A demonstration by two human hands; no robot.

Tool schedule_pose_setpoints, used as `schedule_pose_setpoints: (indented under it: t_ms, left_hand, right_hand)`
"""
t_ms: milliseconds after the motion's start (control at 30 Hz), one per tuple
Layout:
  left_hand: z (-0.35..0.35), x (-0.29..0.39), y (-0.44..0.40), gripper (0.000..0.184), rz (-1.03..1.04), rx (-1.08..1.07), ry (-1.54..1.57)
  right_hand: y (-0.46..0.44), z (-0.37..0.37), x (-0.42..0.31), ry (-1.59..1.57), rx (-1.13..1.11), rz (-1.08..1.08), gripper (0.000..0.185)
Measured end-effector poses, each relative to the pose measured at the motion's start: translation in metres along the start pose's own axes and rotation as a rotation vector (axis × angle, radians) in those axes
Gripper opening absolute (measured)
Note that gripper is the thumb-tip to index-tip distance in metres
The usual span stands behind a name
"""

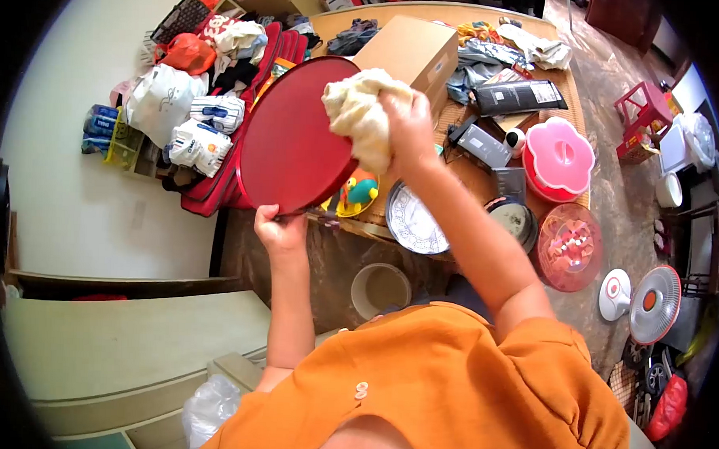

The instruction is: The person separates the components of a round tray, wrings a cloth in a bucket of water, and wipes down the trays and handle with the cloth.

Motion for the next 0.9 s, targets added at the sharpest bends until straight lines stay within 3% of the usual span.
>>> schedule_pose_setpoints:
  t_ms: [67, 133, 233, 333, 433, 733, 900]
  left_hand:
    - [-0.005, 0.004, 0.012, 0.062, -0.017, -0.043, -0.054]
    - [-0.003, 0.006, 0.024, 0.063, 0.018, -0.049, -0.177]
    - [-0.012, 0.014, 0.021, 0.062, 0.024, 0.012, -0.182]
    - [-0.013, 0.022, 0.030, 0.062, 0.029, 0.059, -0.204]
    - [-0.022, 0.027, 0.037, 0.061, -0.031, -0.016, -0.244]
    - [-0.040, 0.049, 0.069, 0.062, -0.244, -0.025, -0.302]
    - [-0.034, 0.065, 0.080, 0.066, -0.284, -0.059, -0.422]
  right_hand:
    - [-0.034, -0.016, 0.011, -0.074, -0.120, 0.106, 0.028]
    - [-0.039, -0.023, 0.016, -0.038, -0.079, 0.197, 0.034]
    - [-0.009, -0.015, 0.028, -0.150, -0.235, 0.361, 0.044]
    - [0.037, -0.018, 0.031, -0.282, -0.218, 0.489, 0.042]
    - [0.050, -0.036, 0.040, -0.264, -0.151, 0.516, 0.038]
    - [0.007, -0.042, 0.029, -0.211, -0.441, 0.598, 0.040]
    - [-0.013, -0.033, 0.022, 0.037, -0.576, 0.642, 0.039]
Point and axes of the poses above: each hand's wrist, its own y-axis away from the middle knuckle, its own z-axis out of the palm, x = y × z, the point moved 5 cm from there along -y, towards the middle knuckle, and after that the axes turned 12 degrees about -z, right-handed, at the moved point
